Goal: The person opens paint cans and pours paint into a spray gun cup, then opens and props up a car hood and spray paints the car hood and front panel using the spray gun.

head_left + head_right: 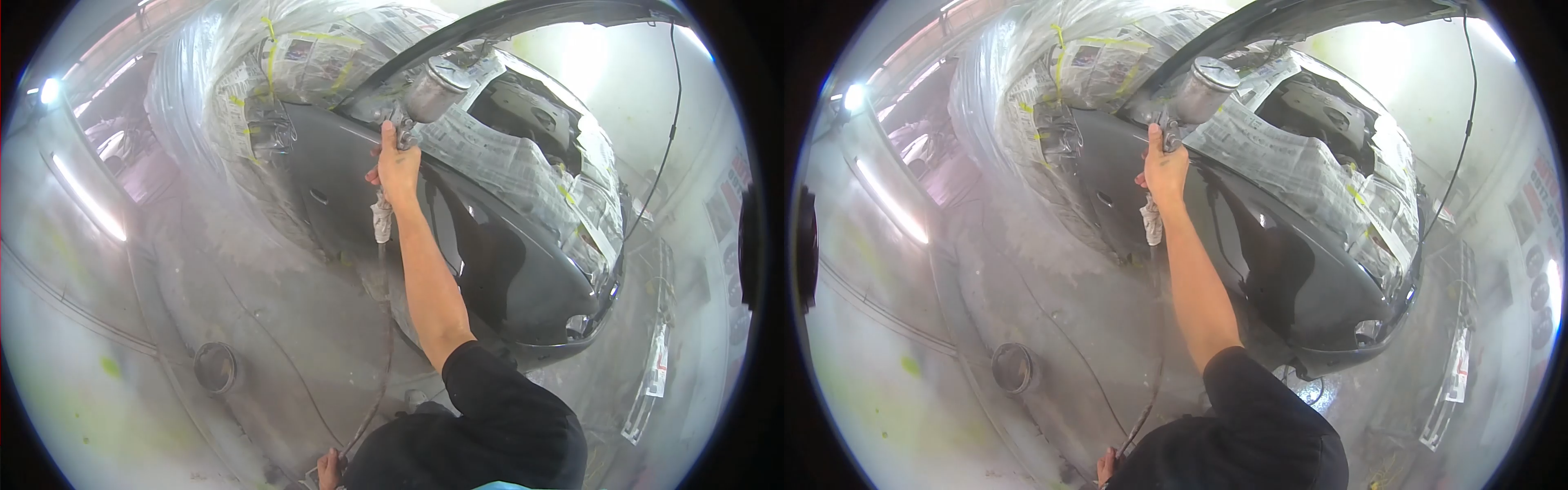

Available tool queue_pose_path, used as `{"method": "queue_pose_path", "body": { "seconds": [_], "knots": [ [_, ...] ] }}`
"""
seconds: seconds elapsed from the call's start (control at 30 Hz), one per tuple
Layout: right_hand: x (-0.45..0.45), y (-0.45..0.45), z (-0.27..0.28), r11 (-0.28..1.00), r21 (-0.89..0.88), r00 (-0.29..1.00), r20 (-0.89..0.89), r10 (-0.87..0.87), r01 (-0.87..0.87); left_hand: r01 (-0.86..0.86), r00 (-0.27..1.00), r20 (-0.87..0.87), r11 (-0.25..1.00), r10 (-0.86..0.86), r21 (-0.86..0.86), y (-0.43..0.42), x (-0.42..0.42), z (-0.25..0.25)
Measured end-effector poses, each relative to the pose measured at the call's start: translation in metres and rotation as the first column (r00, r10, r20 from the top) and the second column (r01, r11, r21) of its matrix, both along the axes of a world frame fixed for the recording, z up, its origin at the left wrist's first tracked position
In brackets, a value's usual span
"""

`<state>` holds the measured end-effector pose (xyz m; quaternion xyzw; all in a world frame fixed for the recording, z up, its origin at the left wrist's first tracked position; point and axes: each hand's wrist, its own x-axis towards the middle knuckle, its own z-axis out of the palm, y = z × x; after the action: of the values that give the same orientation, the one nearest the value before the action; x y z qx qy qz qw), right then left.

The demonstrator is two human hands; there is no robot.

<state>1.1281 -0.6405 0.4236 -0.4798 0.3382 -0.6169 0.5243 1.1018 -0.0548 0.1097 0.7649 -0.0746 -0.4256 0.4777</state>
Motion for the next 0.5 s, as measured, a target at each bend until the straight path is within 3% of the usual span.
{"method": "queue_pose_path", "body": {
  "seconds": [0.13,0.23,0.33,0.5],
  "knots": [
    [-0.044,0.020,0.013,0.995,-0.043,0.995,-0.026,-0.096,0.095,0.046,0.998,0.032,0.999,-0.045,-0.018,0.007,0.006,-0.023],
    [-0.081,0.047,0.029,0.977,-0.134,0.985,-0.024,-0.172,0.168,0.107,0.992,-0.062,0.993,-0.110,-0.045,-0.004,0.010,-0.009],
    [-0.095,0.058,0.041,0.974,-0.179,0.990,-0.012,-0.141,0.137,0.137,0.982,-0.114,0.986,-0.147,-0.094,-0.023,0.006,0.023],
    [-0.103,0.042,0.032,0.988,-0.155,0.982,-0.191,-0.011,-0.019,0.258,0.939,-0.189,0.951,-0.288,-0.171,-0.026,0.024,0.006]
  ]
}}
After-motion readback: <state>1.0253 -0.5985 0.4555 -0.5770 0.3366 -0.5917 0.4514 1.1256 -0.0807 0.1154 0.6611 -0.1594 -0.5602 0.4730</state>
